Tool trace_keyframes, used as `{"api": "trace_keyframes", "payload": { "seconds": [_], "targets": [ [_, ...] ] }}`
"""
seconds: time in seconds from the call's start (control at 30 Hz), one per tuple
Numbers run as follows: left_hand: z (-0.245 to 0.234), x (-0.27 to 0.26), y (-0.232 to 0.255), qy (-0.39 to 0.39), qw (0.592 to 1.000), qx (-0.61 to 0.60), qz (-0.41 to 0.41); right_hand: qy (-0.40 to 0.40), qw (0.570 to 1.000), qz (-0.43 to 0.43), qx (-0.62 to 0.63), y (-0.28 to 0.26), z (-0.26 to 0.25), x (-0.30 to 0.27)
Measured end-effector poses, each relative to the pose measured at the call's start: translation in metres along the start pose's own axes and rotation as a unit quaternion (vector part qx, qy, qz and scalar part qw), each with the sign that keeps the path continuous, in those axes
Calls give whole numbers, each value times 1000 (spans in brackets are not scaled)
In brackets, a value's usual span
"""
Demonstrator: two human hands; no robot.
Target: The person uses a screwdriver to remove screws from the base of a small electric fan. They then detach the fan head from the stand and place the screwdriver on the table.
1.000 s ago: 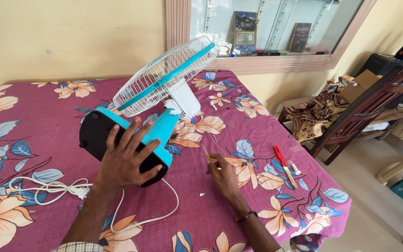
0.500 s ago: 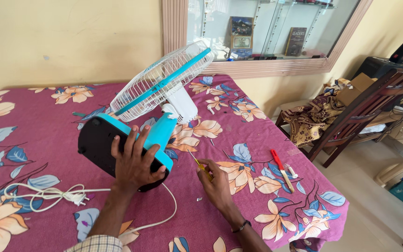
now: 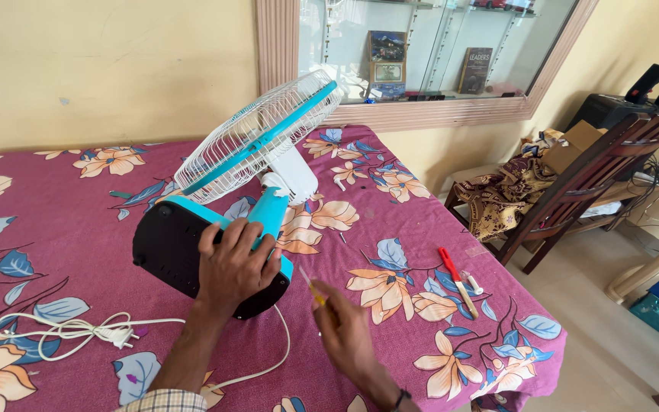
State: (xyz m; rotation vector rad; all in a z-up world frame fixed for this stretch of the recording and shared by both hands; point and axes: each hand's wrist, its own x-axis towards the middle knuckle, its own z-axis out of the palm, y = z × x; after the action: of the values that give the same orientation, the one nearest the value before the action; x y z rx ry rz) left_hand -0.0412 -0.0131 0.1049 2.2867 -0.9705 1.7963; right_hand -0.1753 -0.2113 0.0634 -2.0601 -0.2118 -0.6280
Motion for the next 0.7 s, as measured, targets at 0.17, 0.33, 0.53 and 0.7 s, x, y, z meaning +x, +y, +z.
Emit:
{"api": "trace_keyframes", "payload": {
  "seconds": [0.17,0.33,0.53,0.7],
  "targets": [
    [-8,10,0,-12,1000,-13,8,-39,999,-28,6,-20,14,-18],
    [-8,8,1,-14,1000,-7,8,-52,998,35,7,-23,20,-20],
    [-10,9,3,-26,1000,-2,4,-48,998,49,8,-21,23,-20],
    [-21,21,2,-45,999,-22,4,-30,993,113,26,-22,32,-21]
  ]
}}
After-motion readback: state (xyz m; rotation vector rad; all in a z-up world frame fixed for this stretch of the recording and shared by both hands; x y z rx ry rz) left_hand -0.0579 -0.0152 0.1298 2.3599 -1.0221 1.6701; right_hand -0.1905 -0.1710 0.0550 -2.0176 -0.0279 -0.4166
